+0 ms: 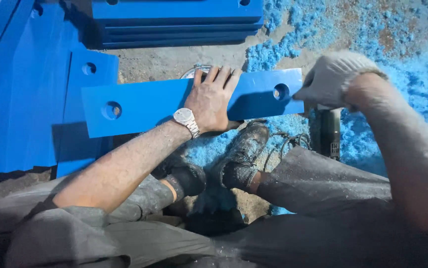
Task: Cleaning and deburring blue plastic parts using a hand tool on a factory floor.
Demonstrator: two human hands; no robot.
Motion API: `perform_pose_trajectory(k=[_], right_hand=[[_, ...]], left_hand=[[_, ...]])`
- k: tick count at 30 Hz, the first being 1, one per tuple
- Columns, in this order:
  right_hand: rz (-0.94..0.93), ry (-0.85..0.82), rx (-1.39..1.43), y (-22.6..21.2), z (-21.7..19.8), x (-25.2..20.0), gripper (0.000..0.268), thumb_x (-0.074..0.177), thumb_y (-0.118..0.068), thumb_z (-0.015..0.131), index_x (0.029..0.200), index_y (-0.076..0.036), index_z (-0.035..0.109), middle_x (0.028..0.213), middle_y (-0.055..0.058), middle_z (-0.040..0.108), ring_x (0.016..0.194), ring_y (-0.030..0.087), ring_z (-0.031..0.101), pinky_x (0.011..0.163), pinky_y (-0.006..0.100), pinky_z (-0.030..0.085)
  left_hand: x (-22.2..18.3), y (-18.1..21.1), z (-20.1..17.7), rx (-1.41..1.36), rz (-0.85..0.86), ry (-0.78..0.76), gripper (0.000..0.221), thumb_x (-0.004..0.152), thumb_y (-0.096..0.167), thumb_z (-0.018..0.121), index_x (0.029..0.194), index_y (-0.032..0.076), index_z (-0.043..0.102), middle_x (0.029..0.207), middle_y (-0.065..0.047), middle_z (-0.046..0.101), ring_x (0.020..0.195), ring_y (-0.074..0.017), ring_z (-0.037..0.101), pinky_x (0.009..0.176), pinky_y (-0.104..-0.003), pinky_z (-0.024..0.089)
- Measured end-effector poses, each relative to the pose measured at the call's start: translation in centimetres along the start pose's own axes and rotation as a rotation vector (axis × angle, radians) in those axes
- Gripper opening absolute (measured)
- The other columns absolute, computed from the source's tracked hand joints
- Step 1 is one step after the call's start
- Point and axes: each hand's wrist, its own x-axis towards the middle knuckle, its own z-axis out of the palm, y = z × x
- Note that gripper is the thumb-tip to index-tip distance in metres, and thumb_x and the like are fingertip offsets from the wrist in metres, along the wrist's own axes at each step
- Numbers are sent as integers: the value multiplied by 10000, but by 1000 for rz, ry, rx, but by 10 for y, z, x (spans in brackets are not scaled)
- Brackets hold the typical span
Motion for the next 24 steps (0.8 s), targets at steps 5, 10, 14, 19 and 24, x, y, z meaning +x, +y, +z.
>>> perform_pose_trajectory(k=[5,10,14,19,24], right_hand=[[-114,195,403,41,18,18,418,881,-502,764,1157,-190,798,864,125,803,645,242,731,540,392,565],[-156,342,387,54,20,18,429,894,-495,785,1176,-175,822,901,102,773,705,218,710,572,386,570],[-143,295,435,53,28,39,431,917,-477,757,1221,-175,812,881,118,797,702,212,708,605,392,563],[-63,232,339,48,42,62,452,960,-469,742,1279,-151,779,884,145,810,673,250,730,578,418,597],[-40,232,337,46,50,74,457,936,-486,764,1247,-154,805,882,124,813,703,247,746,615,420,617]], left_hand=[[0,-6,-8,5,-4,-37,1300,531,550,909,1555,17,311,1425,-212,463,1328,-408,450,1038,-666,358],[-23,-24,-47,17,-30,-230,1353,594,625,901,1581,22,199,1368,-293,435,1233,-471,477,914,-697,435],[-55,-47,-73,107,-88,-236,1308,552,610,910,1547,43,280,1380,-246,467,1213,-470,520,927,-694,465],[-88,-108,-82,94,-314,-253,1287,565,617,916,1508,-37,331,1384,-289,476,1190,-493,550,946,-573,523],[-125,-195,-35,51,-784,-281,1322,551,693,929,1445,-77,333,1411,-324,453,1251,-499,537,1031,-550,484]])
